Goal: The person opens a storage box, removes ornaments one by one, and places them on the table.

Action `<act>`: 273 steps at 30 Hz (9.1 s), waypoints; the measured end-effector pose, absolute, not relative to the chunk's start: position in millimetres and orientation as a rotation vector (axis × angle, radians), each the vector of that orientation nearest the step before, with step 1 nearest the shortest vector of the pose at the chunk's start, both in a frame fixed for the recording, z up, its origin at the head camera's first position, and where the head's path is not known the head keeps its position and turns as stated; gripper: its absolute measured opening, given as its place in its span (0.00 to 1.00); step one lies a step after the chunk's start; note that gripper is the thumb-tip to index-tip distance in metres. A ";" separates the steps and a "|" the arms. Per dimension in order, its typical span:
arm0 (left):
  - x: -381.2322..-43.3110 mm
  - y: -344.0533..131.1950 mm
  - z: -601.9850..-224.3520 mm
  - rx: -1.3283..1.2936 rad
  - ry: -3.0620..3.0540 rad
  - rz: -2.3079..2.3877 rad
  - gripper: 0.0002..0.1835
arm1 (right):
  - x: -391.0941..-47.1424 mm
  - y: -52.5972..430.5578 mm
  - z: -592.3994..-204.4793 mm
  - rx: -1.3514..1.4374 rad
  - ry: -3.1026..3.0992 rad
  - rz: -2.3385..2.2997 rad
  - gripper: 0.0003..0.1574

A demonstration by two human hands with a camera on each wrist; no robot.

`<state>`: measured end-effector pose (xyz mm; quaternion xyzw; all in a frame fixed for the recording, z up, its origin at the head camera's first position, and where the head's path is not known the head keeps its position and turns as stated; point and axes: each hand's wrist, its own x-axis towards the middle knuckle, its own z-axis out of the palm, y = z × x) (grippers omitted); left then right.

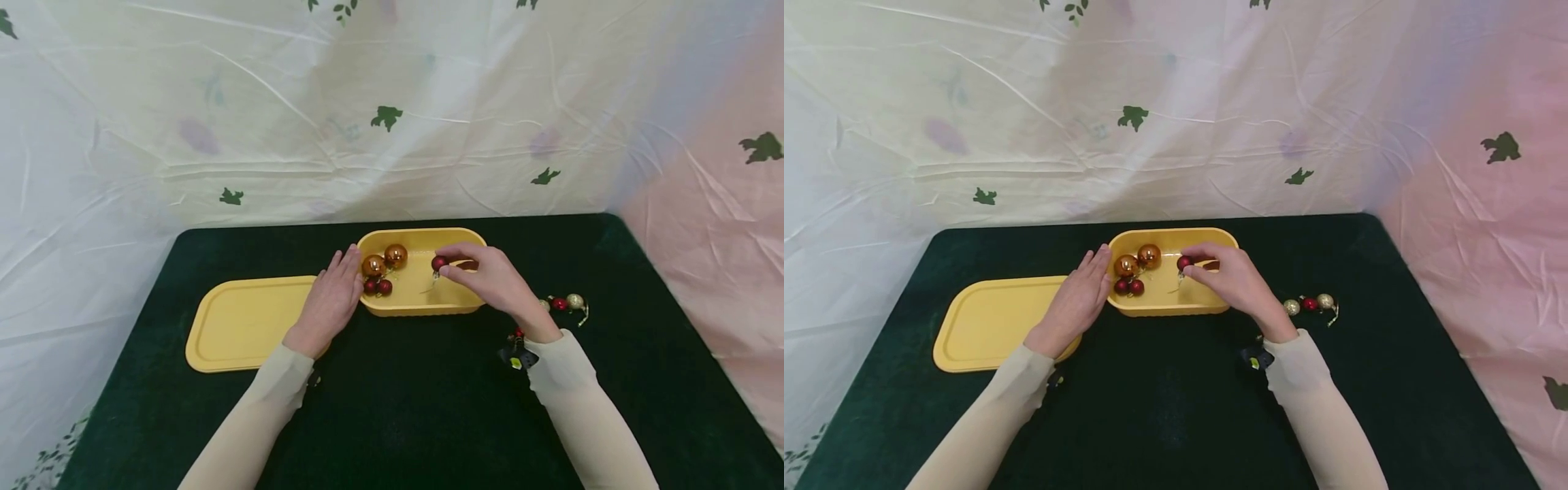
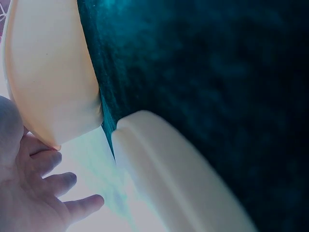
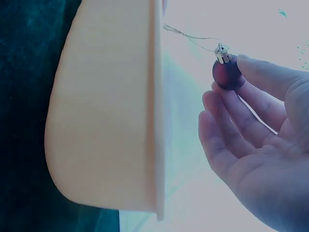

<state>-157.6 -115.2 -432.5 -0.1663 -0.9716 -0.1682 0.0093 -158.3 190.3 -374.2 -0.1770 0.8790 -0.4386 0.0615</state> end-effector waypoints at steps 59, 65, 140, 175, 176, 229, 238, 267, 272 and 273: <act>-155.3 -115.9 -429.9 -0.519 -3.054 -0.568 0.32 | -69.2 332.4 -398.8 -0.210 2.943 -1.023 0.23; -155.2 -115.6 -429.4 -0.516 -3.061 -0.582 0.32 | -67.1 338.5 -408.0 -0.219 2.926 -1.017 0.23; -156.4 -113.2 -430.3 -0.516 -3.058 -0.560 0.32 | -65.0 307.4 -384.3 -0.282 2.987 -1.163 0.16; -157.8 -113.2 -430.2 -0.521 -3.043 -0.567 0.32 | -133.8 184.4 -383.5 -0.579 2.614 -1.523 0.24; -158.0 -113.2 -430.3 -0.519 -3.042 -0.566 0.32 | -136.2 181.5 -383.8 -0.586 2.608 -1.518 0.24; -160.2 -110.9 -432.2 -0.511 -3.041 -0.596 0.32 | -206.6 111.2 -420.0 -0.697 2.452 -1.041 0.22; -161.7 -111.9 -431.3 -0.512 -3.041 -0.584 0.32 | -208.8 107.8 -424.0 -0.702 2.465 -0.990 0.21; -162.2 -111.9 -432.5 -0.525 -3.026 -0.581 0.32 | -197.8 123.4 -411.8 -0.680 2.518 -1.136 0.18; -162.1 -111.3 -432.7 -0.521 -3.017 -0.585 0.31 | -191.4 132.4 -408.8 -0.682 2.543 -1.197 0.19; -161.9 -111.3 -432.8 -0.519 -3.020 -0.585 0.31 | -189.6 134.5 -407.8 -0.678 2.543 -1.214 0.19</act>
